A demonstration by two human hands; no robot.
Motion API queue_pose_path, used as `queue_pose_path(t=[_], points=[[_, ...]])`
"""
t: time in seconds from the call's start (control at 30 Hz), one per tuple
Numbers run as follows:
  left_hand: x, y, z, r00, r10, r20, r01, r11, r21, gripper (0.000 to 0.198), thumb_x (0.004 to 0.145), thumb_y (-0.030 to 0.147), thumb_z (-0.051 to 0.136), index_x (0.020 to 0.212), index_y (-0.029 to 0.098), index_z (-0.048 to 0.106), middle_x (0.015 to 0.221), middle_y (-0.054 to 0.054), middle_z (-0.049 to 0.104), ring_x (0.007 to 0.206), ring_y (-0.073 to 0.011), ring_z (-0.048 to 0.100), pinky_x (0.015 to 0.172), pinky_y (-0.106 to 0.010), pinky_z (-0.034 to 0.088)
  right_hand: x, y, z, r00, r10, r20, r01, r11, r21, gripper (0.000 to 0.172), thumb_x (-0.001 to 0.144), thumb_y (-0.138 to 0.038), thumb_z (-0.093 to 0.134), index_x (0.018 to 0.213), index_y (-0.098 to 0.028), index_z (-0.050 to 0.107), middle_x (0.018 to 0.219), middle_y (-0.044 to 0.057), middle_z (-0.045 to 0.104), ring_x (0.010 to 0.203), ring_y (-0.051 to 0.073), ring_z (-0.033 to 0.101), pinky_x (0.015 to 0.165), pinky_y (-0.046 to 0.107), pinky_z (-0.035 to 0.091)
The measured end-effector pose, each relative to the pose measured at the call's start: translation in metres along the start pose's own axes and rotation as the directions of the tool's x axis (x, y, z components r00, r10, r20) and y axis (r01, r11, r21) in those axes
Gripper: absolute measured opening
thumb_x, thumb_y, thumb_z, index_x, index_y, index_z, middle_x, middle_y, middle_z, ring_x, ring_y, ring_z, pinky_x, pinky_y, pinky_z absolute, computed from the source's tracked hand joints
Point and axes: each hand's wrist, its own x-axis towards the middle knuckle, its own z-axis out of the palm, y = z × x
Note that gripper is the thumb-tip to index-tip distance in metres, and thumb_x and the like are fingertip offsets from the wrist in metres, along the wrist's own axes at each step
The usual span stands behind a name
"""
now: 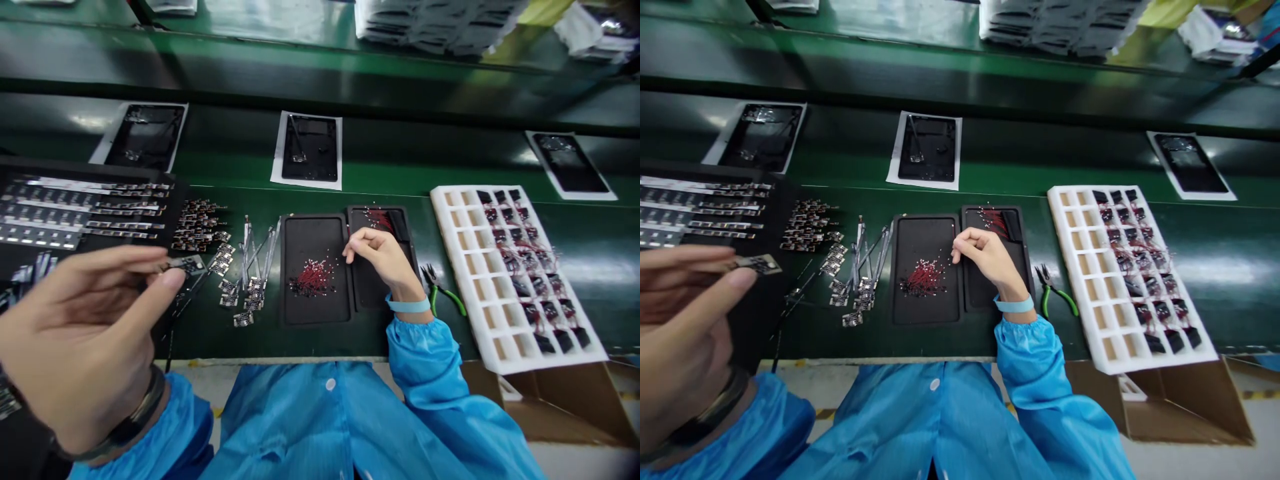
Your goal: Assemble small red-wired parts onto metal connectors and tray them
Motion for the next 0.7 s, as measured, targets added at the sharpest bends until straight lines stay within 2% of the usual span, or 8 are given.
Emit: queue_pose_path(t=[0.1,0.17,0.27,0.37,0.47,0.53,0.63,0.7], points=[[0.014,0.0,0.018,0.991,0.053,-0.12,-0.056,0.998,-0.025,0.032,0.075,0.027,0.085,0.105,0.038,0.082,0.094,0.002,0.076,0.084,-0.0244,0.071,0.078,-0.046,0.066,-0.001,-0.002,0.003,0.999,0.014,0.045,-0.015,1.0,0.025,0.024,0.095,-0.042,0.076,0.092,-0.018,0.074,0.076,0.004,0.077,0.077,0.018,0.071,0.084,0.034,0.054],[0.022,-0.008,0.037,0.998,0.049,-0.042,-0.055,0.988,-0.147,0.033,0.077,0.027,0.085,0.109,0.034,0.082,0.094,0.001,0.076,0.084,-0.0217,0.071,0.08,-0.044,0.066,-0.002,-0.003,0.005,0.998,0.016,0.059,-0.018,0.999,0.044,0.024,0.095,-0.042,0.076,0.096,-0.018,0.073,0.08,0.005,0.078,0.078,0.018,0.072,0.085,0.034,0.054],[0.029,-0.021,0.061,0.992,0.019,0.125,0.025,0.94,-0.339,0.036,0.077,0.021,0.086,0.112,0.029,0.082,0.097,-0.001,0.075,0.083,-0.0175,0.07,0.077,-0.037,0.066,-0.001,-0.002,0.009,0.998,0.011,0.065,-0.015,0.998,0.068,0.025,0.095,-0.041,0.076,0.104,-0.019,0.072,0.078,0.003,0.077,0.076,0.017,0.071,0.084,0.034,0.053],[0.032,-0.029,0.072,0.983,-0.015,0.183,0.099,0.881,-0.462,0.03,0.077,0.015,0.086,0.106,0.024,0.082,0.09,-0.001,0.073,0.077,-0.0156,0.07,0.075,-0.035,0.066,-0.001,-0.001,0.012,1.0,0.002,0.012,-0.002,0.999,0.048,0.026,0.097,-0.044,0.072,0.099,-0.018,0.071,0.07,0.0,0.072,0.068,0.016,0.066,0.077,0.032,0.052],[0.035,-0.035,0.076,0.98,-0.075,0.183,0.164,0.826,-0.539,0.023,0.076,0.012,0.085,0.096,0.02,0.078,0.085,-0.001,0.072,0.074,-0.0163,0.072,0.072,-0.033,0.065,-0.001,-0.001,0.014,0.999,0.008,-0.032,-0.008,1.0,-0.013,0.028,0.098,-0.045,0.07,0.093,-0.018,0.07,0.061,-0.002,0.064,0.058,0.013,0.056,0.064,0.028,0.044],[0.036,-0.041,0.081,0.971,-0.113,0.208,0.215,0.787,-0.578,0.022,0.075,0.011,0.084,0.094,0.019,0.074,0.086,-0.002,0.073,0.078,-0.0178,0.074,0.072,-0.031,0.064,-0.002,-0.002,0.015,0.998,0.022,-0.053,-0.023,0.999,-0.032,0.028,0.097,-0.045,0.071,0.093,-0.017,0.071,0.054,-0.006,0.053,0.051,0.01,0.045,0.054,0.026,0.034],[0.03,-0.05,0.1,0.941,-0.15,0.302,0.316,0.705,-0.635,0.025,0.073,0.01,0.085,0.091,0.017,0.069,0.085,-0.003,0.074,0.078,-0.0148,0.072,0.07,-0.025,0.059,-0.004,-0.002,0.017,0.996,0.027,-0.081,-0.031,0.998,-0.05,0.028,0.096,-0.045,0.072,0.094,-0.017,0.073,0.048,-0.01,0.037,0.045,0.007,0.028,0.048,0.026,0.02],[0.022,-0.053,0.118,0.903,-0.18,0.391,0.407,0.651,-0.64,0.027,0.07,0.011,0.086,0.089,0.016,0.067,0.086,-0.004,0.074,0.073,-0.0123,0.068,0.067,-0.023,0.055,-0.005,-0.002,0.02,0.997,0.007,-0.083,-0.013,0.997,-0.079,0.028,0.096,-0.044,0.071,0.094,-0.016,0.074,0.047,-0.01,0.036,0.044,0.007,0.028,0.047,0.026,0.019]])
